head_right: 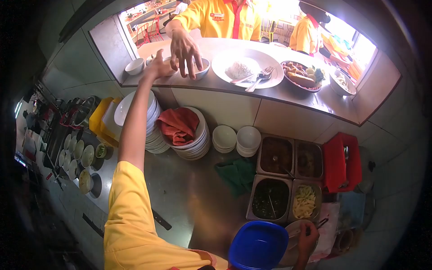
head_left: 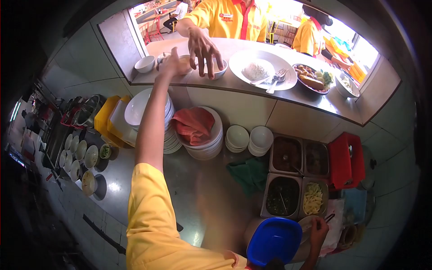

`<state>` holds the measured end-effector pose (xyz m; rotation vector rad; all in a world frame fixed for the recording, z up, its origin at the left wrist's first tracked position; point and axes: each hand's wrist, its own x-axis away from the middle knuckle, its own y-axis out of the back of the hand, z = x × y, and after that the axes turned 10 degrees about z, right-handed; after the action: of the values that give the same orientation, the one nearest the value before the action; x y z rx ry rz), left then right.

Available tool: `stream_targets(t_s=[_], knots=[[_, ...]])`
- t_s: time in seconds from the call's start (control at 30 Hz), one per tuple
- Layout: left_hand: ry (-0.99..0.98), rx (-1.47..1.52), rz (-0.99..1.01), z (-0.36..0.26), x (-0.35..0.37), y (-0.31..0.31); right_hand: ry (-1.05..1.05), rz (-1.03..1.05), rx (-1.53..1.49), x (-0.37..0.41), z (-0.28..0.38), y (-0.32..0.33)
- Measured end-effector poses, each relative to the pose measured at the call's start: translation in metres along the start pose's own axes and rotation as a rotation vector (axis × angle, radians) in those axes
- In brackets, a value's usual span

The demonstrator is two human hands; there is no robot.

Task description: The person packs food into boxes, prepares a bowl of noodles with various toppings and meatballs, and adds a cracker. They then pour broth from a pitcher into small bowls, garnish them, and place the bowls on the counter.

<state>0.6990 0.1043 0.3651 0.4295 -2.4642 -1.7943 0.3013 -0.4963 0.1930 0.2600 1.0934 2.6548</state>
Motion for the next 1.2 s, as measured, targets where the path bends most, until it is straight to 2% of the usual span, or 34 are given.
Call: stream_targets(t_s=[0.1, 0.2, 0.33, 0.43, 0.5, 0.57, 0.63, 0.7, 0.77, 0.8, 0.87, 0.9, 1.0, 1.07, 1.13, 1.2], knots=[[-0.008, 0.038, 0.054, -0.013, 0.004, 0.007, -0.027, -0.014, 0.011, 0.008, 0.002, 0.004], [-0.094, 0.086, -0.088, -0.008, 0.007, 0.002, -0.007, -0.042, -0.025, 0.017, -0.002, 0.006], [-0.056, 0.077, -0.073, -0.001, 0.014, 0.005, -0.025, -0.036, -0.048, 0.030, 0.005, 0.015], [-0.173, 0.136, -0.163, 0.008, 0.028, 0.008, 0.002, -0.085, -0.019, 0.039, -0.002, 0.030], [-0.162, 0.174, -0.139, 0.006, 0.051, 0.020, -0.006, -0.120, 0.001, 0.045, -0.001, 0.041], [-0.244, 0.219, -0.130, 0.009, 0.074, 0.032, -0.031, -0.136, 0.027, 0.054, 0.010, 0.051], [-0.264, 0.240, -0.118, 0.007, 0.111, 0.045, 0.073, -0.203, -0.001, 0.063, 0.020, 0.059], [-0.363, 0.205, -0.192, 0.005, 0.155, 0.056, 0.086, -0.194, 0.031, 0.070, 0.021, 0.065], [-0.358, 0.189, -0.202, 0.009, 0.194, 0.060, 0.139, -0.307, 0.035, 0.074, 0.028, 0.068], [-0.361, 0.202, -0.172, 0.010, 0.217, 0.063, 0.142, -0.295, 0.035, 0.077, 0.035, 0.069], [-0.388, 0.246, -0.110, 0.012, 0.265, 0.068, 0.275, -0.323, -0.103, 0.088, 0.058, 0.066], [-0.395, 0.335, -0.030, 0.014, 0.290, 0.070, 0.279, -0.300, -0.100, 0.094, 0.070, 0.065], [-0.336, 0.274, 0.048, 0.017, 0.367, 0.072, 0.399, -0.189, -0.009, 0.114, 0.100, 0.059], [-0.312, 0.280, 0.084, 0.020, 0.418, 0.071, 0.552, -0.113, 0.065, 0.125, 0.112, 0.050], [-0.361, 0.270, 0.039, 0.023, 0.469, 0.068, 0.665, -0.025, 0.017, 0.135, 0.129, 0.033], [-0.296, 0.333, 0.074, 0.028, 0.517, 0.066, 0.766, 0.074, -0.040, 0.148, 0.145, 0.013]])
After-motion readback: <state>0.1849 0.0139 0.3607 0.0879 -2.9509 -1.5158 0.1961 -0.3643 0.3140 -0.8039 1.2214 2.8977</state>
